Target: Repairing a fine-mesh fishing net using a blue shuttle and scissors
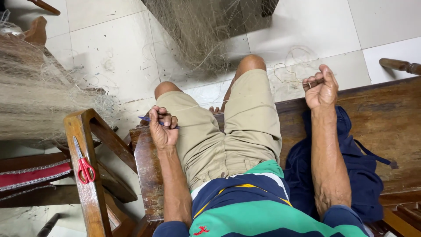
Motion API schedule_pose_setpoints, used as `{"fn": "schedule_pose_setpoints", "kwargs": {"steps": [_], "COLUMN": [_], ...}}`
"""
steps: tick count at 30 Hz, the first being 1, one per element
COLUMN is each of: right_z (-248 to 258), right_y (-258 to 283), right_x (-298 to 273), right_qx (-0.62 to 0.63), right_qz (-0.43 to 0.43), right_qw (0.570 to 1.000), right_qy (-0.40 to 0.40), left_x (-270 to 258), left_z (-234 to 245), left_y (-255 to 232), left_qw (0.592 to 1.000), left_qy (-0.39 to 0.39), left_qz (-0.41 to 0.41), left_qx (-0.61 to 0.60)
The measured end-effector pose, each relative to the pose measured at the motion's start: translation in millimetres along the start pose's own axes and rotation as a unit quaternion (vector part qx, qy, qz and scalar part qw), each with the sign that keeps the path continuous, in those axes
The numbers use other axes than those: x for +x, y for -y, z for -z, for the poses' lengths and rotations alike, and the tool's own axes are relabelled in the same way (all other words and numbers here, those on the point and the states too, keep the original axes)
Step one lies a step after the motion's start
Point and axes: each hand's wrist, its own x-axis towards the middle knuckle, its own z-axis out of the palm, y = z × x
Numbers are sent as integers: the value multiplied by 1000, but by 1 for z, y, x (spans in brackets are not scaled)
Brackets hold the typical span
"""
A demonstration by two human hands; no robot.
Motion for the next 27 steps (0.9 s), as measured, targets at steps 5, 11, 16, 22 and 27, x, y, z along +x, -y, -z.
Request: {"fn": "schedule_pose_setpoints", "kwargs": {"steps": [5,11,16,22,27], "right_z": [2,-1,-9,-11,-26], "right_y": [10,7,8,0,-2], "right_x": [-6,-20,-28,-29,-32], "right_qx": [3,-24,-24,2,14], "right_qz": [0,3,9,16,31], "right_qw": [1000,999,999,998,995], "right_qy": [26,29,39,63,95], "left_x": [0,0,9,27,31], "left_z": [8,23,22,29,14], "left_y": [-11,-18,-39,-58,-88], "left_qw": [1000,999,997,995,991], "left_qy": [-10,-9,-33,-62,-89], "left_qz": [-20,-25,-45,-53,-63], "left_qx": [9,34,52,57,81]}}
